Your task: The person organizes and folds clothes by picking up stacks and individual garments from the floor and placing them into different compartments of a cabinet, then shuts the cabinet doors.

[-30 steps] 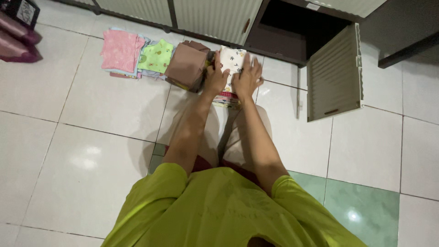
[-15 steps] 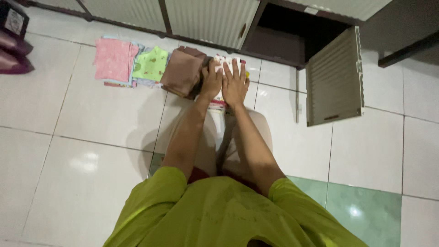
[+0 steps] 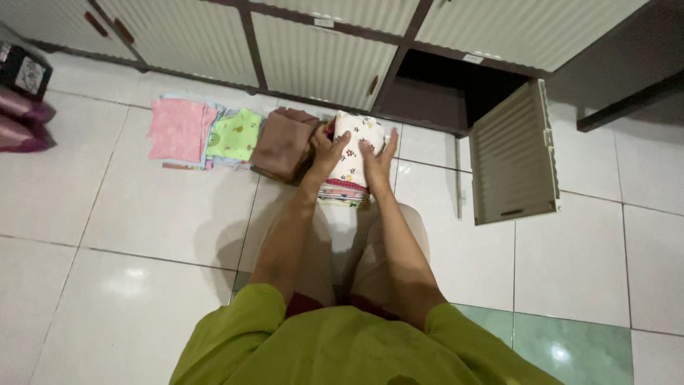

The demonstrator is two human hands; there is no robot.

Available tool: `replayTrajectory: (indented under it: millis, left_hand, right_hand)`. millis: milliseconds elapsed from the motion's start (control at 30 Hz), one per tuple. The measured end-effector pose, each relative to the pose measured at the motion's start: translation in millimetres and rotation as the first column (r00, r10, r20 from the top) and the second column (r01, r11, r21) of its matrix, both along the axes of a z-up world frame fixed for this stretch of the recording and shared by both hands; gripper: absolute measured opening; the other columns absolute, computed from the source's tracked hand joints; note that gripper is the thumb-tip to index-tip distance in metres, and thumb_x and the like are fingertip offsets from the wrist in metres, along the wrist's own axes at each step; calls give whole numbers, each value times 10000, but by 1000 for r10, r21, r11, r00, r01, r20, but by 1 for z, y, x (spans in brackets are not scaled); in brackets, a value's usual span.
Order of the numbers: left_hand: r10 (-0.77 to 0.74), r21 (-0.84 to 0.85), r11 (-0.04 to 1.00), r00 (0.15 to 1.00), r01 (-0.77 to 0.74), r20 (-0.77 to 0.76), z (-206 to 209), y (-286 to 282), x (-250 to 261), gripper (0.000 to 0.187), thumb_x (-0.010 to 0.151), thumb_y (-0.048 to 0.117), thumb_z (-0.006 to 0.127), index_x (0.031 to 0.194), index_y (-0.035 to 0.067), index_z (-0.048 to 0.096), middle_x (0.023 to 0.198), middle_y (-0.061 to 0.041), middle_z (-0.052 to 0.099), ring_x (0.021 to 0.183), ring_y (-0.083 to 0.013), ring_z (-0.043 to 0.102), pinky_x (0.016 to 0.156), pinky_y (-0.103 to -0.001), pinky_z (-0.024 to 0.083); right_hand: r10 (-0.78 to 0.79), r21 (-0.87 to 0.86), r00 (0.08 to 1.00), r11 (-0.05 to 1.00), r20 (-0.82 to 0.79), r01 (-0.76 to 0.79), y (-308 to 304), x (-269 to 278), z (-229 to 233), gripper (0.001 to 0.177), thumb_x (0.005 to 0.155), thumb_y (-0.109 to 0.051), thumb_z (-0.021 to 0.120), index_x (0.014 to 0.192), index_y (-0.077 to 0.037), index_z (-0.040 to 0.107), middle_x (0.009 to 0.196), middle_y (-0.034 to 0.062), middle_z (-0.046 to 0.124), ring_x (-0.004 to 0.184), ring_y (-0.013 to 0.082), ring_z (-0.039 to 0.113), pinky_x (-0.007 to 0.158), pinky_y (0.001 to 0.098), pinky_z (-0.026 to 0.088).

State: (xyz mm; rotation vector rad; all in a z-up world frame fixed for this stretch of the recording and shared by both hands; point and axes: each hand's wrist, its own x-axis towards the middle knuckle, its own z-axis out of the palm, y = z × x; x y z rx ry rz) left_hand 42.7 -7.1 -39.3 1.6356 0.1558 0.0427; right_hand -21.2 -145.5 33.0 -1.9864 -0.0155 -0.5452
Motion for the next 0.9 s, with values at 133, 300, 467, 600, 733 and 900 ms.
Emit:
replayTrajectory:
  millis: [133, 300, 467, 600, 733, 900]
  left_hand:
    - [-63, -1, 998, 980, 64, -187, 22, 4, 1, 1241, 711, 516, 880, 1582, 29, 141, 1553, -267, 152, 1440, -423, 182, 1202, -480, 223]
    - [-114, -7, 993, 979, 114, -167, 52, 11, -5, 1127, 718, 314, 876, 1602, 81, 216, 1514, -262, 327, 1387, -369, 354, 1148, -452, 335]
    - [-260, -532, 806, 963, 260, 75, 75, 28, -34, 849, 820, 163, 763, 1542, 17, 342, 1376, -152, 569, 1240, -245, 561, 1061, -365, 470]
    - [-329, -502, 793, 936, 346, 126, 66, 37, -30, 655, 879, 133, 734, 1466, -61, 517, 1278, -155, 674, 1135, -234, 655, 989, -355, 537]
    - [-279, -466, 869, 944, 170, -176, 55, 43, -23, 628, 849, 161, 731, 1418, 0, 517, 1120, -135, 685, 926, -242, 677, 792, -380, 581]
    - [-396, -727, 665, 906, 171, -149, 45, 61, -25, 642, 845, 124, 724, 1429, 30, 474, 1177, -125, 679, 1006, -243, 693, 817, -394, 620]
  right_hand:
    - [-14, 541, 876, 782, -481, 310, -37, 5, -20, 868, 942, -452, 637, 1588, -136, 149, 1565, 270, 300, 1373, 377, 443, 1106, 445, 414]
    - [6, 518, 639, 591, -769, 618, -60, 2, -92, 700, 961, -550, 629, 1398, -7, 561, 1329, 219, 635, 1055, 313, 630, 856, 470, 547]
    - [57, 363, 437, 660, -897, 658, -37, -18, -123, 705, 1002, -638, 472, 1278, -7, 622, 1180, 152, 679, 935, 287, 623, 730, 478, 488]
    - [153, 459, 525, 719, -837, 522, -37, -18, -124, 635, 1091, -571, 437, 1326, 8, 552, 1236, 124, 677, 1053, 239, 674, 865, 416, 542]
    - [442, 773, 646, 483, -622, 413, -29, -17, -124, 577, 1064, -484, 363, 1368, -33, 557, 1237, 142, 700, 1072, 277, 693, 931, 467, 569]
    - [457, 818, 703, 475, -545, 325, -27, -21, -129, 546, 1063, -473, 422, 1382, -56, 570, 1284, 141, 695, 1112, 270, 696, 978, 474, 565]
